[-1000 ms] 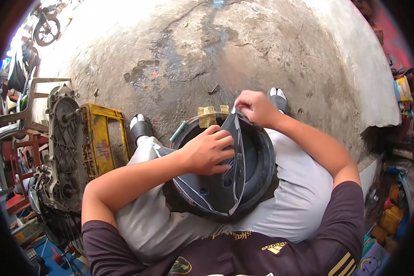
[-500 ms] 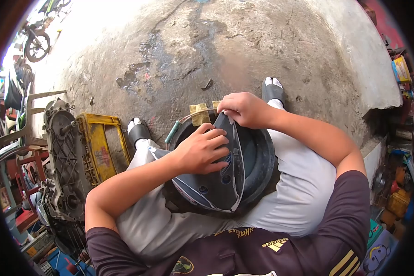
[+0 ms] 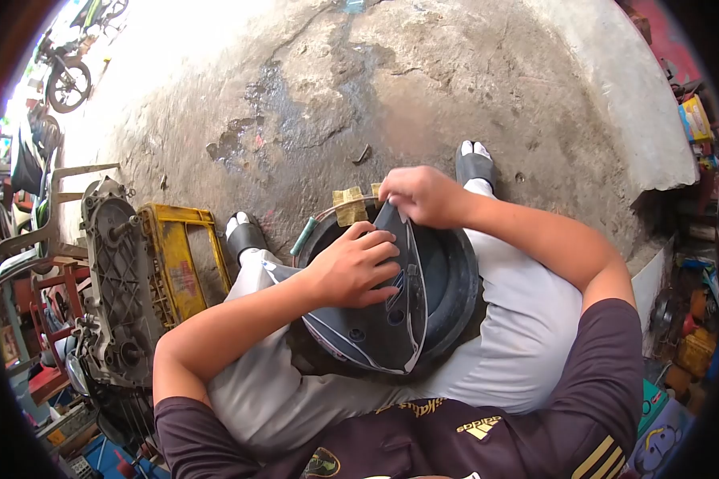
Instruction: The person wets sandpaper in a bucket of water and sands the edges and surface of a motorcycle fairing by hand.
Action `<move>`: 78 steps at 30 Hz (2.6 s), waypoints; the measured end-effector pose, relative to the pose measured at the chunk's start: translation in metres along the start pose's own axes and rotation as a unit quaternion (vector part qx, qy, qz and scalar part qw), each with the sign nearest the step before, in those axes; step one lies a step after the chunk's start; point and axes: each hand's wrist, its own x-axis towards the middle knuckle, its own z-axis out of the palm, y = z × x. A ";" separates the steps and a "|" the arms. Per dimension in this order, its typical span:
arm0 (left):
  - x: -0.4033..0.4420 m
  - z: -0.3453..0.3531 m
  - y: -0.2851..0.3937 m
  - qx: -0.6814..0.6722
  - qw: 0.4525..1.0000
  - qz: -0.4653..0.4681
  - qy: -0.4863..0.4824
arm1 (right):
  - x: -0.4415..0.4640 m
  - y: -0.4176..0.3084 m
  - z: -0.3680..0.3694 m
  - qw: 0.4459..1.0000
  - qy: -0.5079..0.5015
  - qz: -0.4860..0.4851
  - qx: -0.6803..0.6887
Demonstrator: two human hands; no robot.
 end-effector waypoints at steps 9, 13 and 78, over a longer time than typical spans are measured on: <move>0.001 0.000 -0.001 0.000 1.000 0.000 -0.003 | 0.001 -0.002 -0.003 1.000 -0.017 0.004 0.023; 0.001 -0.002 0.000 -0.005 1.000 0.000 -0.003 | 0.005 0.003 -0.005 1.000 -0.022 0.006 0.006; 0.000 -0.001 0.002 -0.008 1.000 -0.007 0.002 | 0.001 0.006 -0.010 0.998 -0.037 -0.046 -0.036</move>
